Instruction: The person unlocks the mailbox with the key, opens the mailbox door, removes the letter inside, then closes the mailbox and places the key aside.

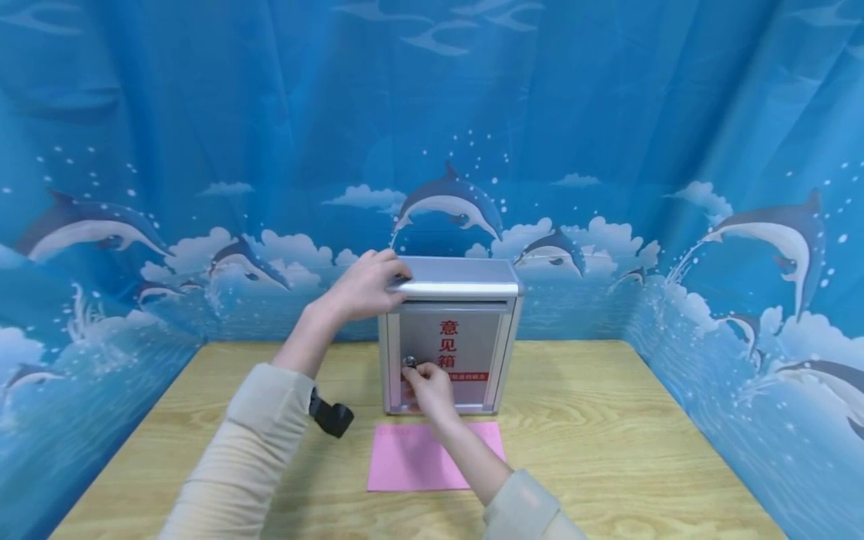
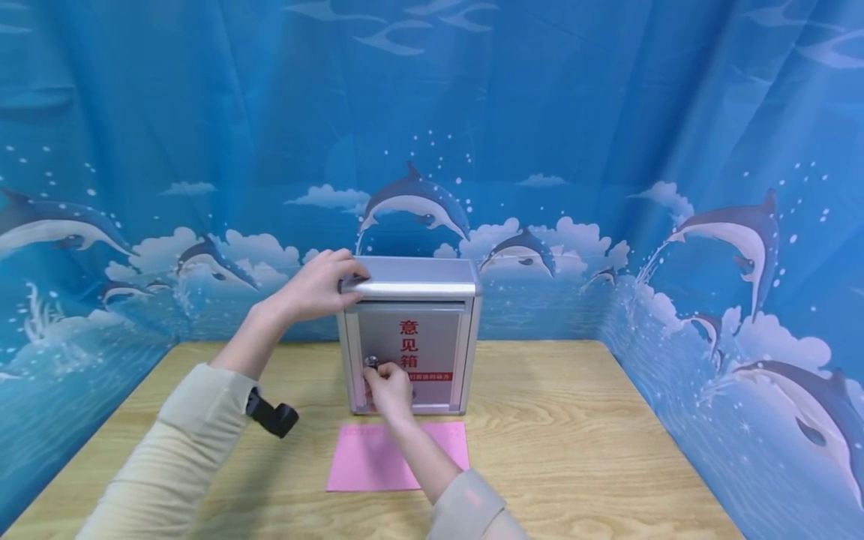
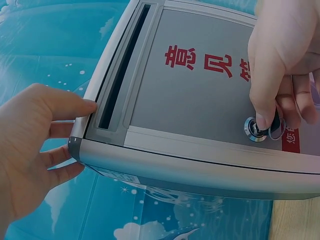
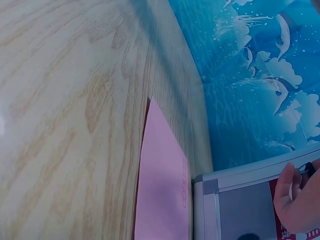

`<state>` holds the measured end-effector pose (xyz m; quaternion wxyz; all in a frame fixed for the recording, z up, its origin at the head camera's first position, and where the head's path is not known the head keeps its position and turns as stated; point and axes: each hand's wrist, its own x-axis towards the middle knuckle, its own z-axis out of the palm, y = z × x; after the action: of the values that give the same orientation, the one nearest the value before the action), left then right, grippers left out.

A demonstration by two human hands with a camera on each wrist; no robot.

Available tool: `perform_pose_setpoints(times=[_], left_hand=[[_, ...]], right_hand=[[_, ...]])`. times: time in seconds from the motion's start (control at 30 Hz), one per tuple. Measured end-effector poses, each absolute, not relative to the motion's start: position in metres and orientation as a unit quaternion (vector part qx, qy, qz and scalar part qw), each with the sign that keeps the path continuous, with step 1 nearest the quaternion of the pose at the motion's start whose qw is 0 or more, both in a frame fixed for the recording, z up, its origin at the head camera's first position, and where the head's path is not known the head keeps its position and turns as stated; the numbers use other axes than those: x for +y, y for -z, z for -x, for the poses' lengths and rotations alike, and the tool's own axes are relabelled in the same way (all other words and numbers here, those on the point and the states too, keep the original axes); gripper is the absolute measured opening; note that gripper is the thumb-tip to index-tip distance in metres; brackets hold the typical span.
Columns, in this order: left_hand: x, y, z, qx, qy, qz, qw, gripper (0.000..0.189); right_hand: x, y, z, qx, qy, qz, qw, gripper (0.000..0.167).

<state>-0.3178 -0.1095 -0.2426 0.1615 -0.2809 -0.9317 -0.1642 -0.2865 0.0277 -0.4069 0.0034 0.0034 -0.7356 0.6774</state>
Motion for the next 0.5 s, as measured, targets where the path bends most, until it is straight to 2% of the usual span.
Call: perform_pose_setpoints(times=[0.5], left_hand=[[-0.1092, 0.2408, 0.3193, -0.932, 0.168, 0.281, 0.157, 0.026]], right_hand=[[0.0238, 0.4054, 0.2856, -0.716, -0.698, 0.003, 0.001, 0.014]])
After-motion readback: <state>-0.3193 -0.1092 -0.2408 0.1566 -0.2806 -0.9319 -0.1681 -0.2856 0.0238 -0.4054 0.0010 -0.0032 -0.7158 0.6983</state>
